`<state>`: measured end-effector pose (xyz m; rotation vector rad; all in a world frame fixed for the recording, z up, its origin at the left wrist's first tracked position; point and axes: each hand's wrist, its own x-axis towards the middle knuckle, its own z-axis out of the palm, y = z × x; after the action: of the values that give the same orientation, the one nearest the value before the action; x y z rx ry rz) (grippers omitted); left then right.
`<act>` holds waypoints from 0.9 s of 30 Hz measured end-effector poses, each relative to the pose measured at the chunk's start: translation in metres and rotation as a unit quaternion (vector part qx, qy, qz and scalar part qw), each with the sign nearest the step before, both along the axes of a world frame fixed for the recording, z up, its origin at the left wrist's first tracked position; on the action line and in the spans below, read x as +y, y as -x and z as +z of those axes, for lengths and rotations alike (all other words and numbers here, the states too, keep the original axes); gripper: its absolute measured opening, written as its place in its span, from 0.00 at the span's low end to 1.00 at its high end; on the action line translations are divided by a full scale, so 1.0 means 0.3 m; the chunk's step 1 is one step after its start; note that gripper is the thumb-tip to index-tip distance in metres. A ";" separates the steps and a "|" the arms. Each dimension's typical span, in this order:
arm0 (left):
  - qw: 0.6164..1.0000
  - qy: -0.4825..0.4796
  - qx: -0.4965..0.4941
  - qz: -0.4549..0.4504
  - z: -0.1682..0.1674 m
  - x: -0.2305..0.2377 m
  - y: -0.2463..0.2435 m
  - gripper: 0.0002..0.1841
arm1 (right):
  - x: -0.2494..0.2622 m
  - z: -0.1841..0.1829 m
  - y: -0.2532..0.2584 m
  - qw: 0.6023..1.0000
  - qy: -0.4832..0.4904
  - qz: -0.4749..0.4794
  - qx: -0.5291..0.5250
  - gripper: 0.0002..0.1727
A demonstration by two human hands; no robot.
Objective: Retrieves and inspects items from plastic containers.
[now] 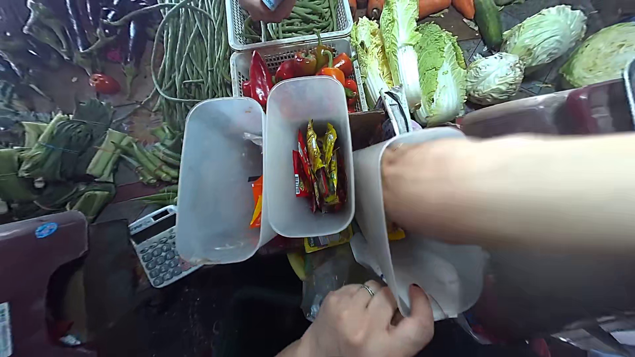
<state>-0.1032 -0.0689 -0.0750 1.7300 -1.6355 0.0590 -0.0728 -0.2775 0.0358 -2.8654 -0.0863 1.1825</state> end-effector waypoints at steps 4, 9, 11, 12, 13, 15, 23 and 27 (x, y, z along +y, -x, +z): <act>1.000 -0.002 -0.008 0.004 -0.010 0.025 0.031 0.10 | 0.082 -0.109 0.042 0.995 0.010 -0.058 0.077 0.21; 0.998 0.002 0.017 0.063 -0.012 0.050 0.019 0.07 | 0.135 -0.066 0.166 0.990 -0.049 0.033 0.126 0.27; 0.998 0.009 0.015 0.061 -0.024 0.064 0.028 0.08 | 0.154 -0.053 0.201 0.990 -0.062 -0.001 0.124 0.37; 0.998 0.013 0.015 0.057 -0.030 0.070 0.031 0.09 | 0.163 -0.039 0.218 0.990 -0.066 -0.003 0.123 0.37; 0.998 0.016 0.014 0.051 -0.034 0.077 0.034 0.09 | 0.174 -0.024 0.233 0.990 -0.069 0.002 0.124 0.37; 0.999 0.021 0.017 0.042 -0.046 0.094 0.041 0.10 | 0.195 0.006 0.263 0.992 -0.068 0.011 0.102 0.33; 0.998 0.046 -0.029 0.015 -0.105 0.127 0.130 0.10 | 0.234 -0.074 0.102 0.989 0.089 -0.113 0.024 0.18; 0.995 0.069 -0.007 0.066 -0.139 0.149 0.147 0.10 | 0.282 -0.134 0.144 0.988 0.110 -0.084 0.063 0.29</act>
<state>-0.1473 -0.0242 -0.1166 1.7321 -1.4895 0.2411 -0.1160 -0.1929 -0.0043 -2.8960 0.3040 1.4150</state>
